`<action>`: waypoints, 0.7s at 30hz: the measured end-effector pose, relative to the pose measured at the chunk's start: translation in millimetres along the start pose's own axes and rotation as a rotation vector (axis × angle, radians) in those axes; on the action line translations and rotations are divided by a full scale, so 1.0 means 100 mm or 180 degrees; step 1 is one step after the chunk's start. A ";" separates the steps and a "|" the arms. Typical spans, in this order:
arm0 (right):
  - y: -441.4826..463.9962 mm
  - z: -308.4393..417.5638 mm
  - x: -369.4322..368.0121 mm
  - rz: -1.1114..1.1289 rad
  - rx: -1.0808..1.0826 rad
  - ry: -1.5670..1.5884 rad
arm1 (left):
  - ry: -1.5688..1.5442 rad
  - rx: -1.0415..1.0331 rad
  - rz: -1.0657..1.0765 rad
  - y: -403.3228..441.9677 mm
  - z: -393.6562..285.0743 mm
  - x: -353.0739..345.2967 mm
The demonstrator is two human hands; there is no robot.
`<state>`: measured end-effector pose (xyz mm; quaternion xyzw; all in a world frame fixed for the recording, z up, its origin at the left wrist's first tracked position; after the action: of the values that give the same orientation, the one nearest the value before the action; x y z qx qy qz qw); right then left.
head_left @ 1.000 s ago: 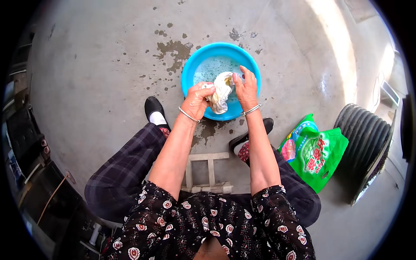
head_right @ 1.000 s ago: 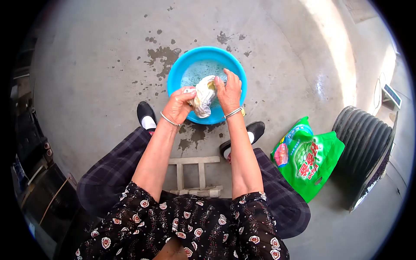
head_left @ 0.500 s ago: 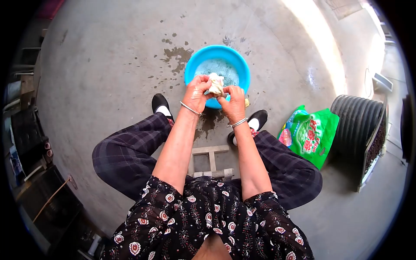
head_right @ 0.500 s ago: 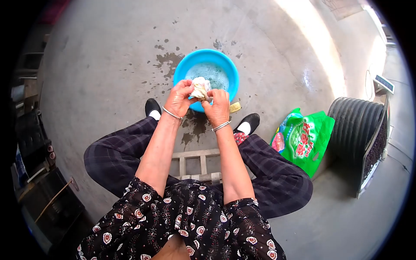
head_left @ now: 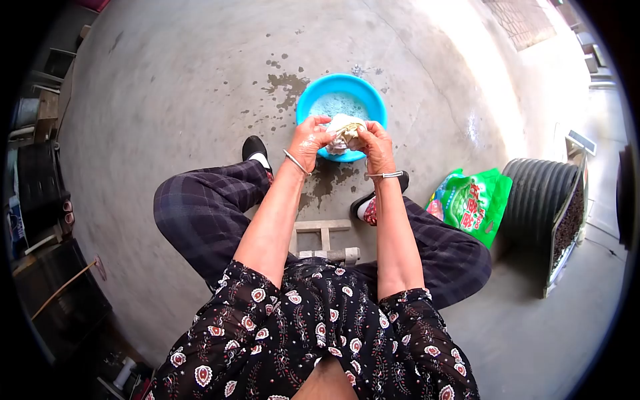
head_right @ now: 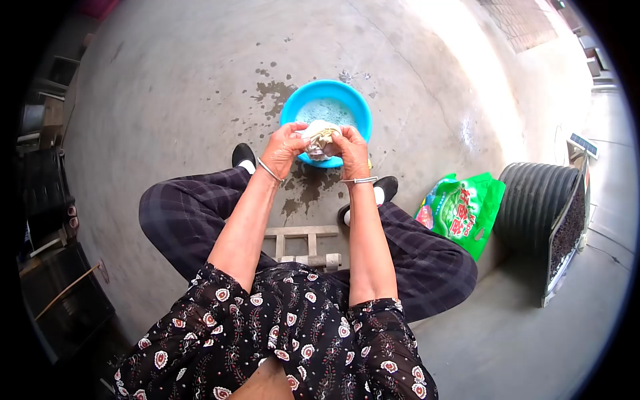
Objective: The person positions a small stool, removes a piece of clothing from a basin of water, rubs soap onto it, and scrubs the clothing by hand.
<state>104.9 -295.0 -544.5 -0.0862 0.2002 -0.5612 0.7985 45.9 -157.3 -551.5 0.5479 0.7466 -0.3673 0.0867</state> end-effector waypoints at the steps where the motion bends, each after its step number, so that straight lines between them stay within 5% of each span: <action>1: 0.01 -0.04 0.04 -0.0072 -0.0020 0.0111 | -0.0142 0.0035 -0.0052 -0.02 0.01 0.02; 6: -0.12 0.09 -0.07 0.0018 -0.0069 0.0145 | -0.0821 0.0047 -0.0042 -0.05 -0.01 0.08; 9: -0.18 0.25 -0.20 0.0557 0.0536 -0.1261 | -0.0952 -0.0031 0.0165 -0.03 -0.04 0.05; 11: -0.29 0.44 -0.21 -0.0013 0.1942 -0.3823 | -0.1101 -0.0054 0.0310 -0.03 -0.04 0.02; 13: -0.37 0.62 -0.23 -0.0534 0.2212 -0.3648 | -0.1269 -0.0029 0.0449 -0.04 -0.05 -0.03; 16: -0.39 0.43 -0.39 -0.0085 0.1235 -0.2454 | -0.1435 0.0077 0.0576 -0.07 0.02 -0.06; 21: -0.30 0.35 -0.48 -0.0768 0.1638 -0.3554 | -0.1260 0.0070 0.0477 0.02 0.32 0.01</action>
<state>80.0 -263.8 -490.8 -0.1933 -0.3999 -0.5479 0.7089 38.6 -176.6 -576.0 0.5200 0.6681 -0.4683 0.2528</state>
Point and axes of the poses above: each hand's wrist, its own y-axis towards the middle knuckle, its own x-axis out of the back of the hand, z = x × y, the point moved 9 cm from there along y, towards the middle knuckle, and after that the axes turned 4 degrees about x, right-handed, at the moved point
